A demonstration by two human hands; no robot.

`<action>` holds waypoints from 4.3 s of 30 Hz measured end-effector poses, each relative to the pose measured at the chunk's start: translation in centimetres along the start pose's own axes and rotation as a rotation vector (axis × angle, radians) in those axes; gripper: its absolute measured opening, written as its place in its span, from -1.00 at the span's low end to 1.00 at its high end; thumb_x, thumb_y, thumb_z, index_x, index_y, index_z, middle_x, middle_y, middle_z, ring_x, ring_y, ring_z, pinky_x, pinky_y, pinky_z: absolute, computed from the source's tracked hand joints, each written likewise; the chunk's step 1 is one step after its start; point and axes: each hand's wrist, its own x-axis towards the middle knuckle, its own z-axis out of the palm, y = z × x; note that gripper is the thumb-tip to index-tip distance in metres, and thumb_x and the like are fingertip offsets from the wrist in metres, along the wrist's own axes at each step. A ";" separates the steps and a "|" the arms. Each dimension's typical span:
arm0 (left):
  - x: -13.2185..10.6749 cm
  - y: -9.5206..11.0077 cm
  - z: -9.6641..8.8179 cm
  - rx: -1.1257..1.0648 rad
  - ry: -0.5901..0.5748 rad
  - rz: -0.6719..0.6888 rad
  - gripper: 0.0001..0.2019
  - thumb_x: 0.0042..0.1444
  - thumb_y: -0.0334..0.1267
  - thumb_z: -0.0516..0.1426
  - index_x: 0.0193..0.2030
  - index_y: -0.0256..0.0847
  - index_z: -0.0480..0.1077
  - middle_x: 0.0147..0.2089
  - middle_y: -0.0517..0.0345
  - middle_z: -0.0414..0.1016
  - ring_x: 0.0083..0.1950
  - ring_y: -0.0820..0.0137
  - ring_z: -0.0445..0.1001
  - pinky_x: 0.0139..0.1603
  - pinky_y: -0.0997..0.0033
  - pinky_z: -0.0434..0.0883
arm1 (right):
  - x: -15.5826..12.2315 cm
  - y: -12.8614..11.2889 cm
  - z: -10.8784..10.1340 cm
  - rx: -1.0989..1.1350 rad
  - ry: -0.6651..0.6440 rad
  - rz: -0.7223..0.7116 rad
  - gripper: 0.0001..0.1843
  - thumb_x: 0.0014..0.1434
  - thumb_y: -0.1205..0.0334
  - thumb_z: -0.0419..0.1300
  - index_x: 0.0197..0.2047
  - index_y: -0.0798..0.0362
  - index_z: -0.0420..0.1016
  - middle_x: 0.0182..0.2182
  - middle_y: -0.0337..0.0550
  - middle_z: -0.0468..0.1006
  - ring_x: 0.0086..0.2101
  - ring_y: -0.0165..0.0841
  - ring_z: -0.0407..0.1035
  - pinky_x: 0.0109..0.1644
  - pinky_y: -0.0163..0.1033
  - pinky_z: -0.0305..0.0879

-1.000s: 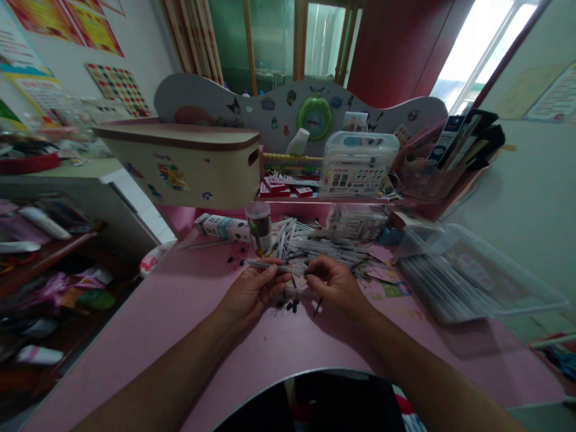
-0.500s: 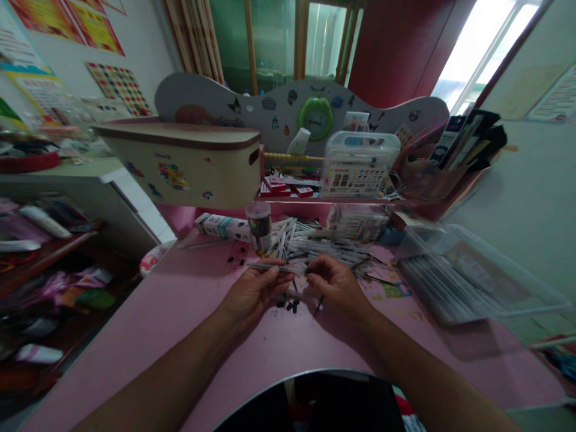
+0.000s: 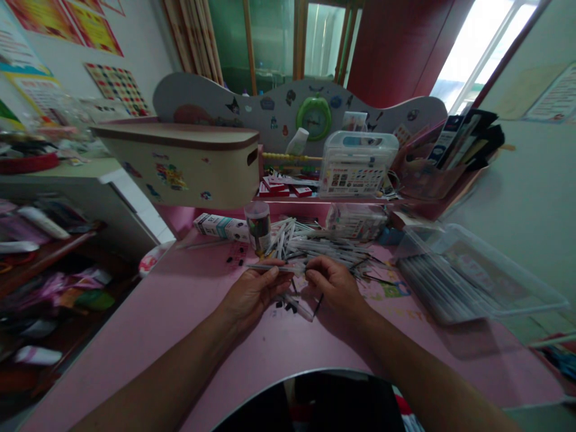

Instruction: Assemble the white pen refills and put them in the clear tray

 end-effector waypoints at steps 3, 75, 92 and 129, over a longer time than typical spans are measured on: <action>-0.1 0.0 0.2 -0.005 0.020 -0.016 -0.88 0.22 -0.55 0.15 -0.20 -0.32 0.49 -0.22 -0.12 0.69 -0.20 0.29 0.69 -0.19 0.38 0.64 | 0.4 -0.2 -0.3 -0.037 0.007 -0.066 -0.96 0.11 0.27 0.22 -0.36 0.02 0.49 -0.44 -0.24 0.45 -0.38 -0.38 0.32 -0.25 -0.26 0.24; -0.6 0.2 0.7 -0.049 0.041 0.023 -0.86 0.26 -0.56 0.11 -0.20 -0.34 0.48 -0.31 -0.07 0.68 -0.31 0.33 0.70 -0.35 0.53 0.63 | 0.1 -0.2 -0.6 -0.032 0.003 -0.172 -0.94 0.16 0.29 0.22 -0.26 -0.01 0.50 -0.44 -0.29 0.42 -0.43 -0.42 0.26 -0.33 -0.30 0.18; -0.8 0.2 0.9 -0.040 0.036 0.035 -0.84 0.22 -0.58 0.14 -0.24 -0.32 0.51 -0.31 -0.06 0.69 -0.30 0.33 0.70 -0.32 0.52 0.63 | 0.2 -0.1 -0.6 0.005 0.009 -0.155 -0.96 0.14 0.26 0.25 -0.28 0.00 0.51 -0.44 -0.27 0.47 -0.41 -0.39 0.34 -0.29 -0.26 0.24; -0.4 0.1 0.4 0.036 0.013 0.091 -0.91 0.21 -0.51 0.19 -0.19 -0.31 0.51 -0.31 -0.03 0.68 -0.34 0.39 0.68 -0.32 0.55 0.61 | 0.8 -0.6 -0.8 0.544 -0.032 0.277 -0.68 -0.13 0.33 0.21 -0.23 -0.01 0.33 -0.50 -0.37 0.41 -0.67 -0.55 0.05 -0.65 -0.42 -0.15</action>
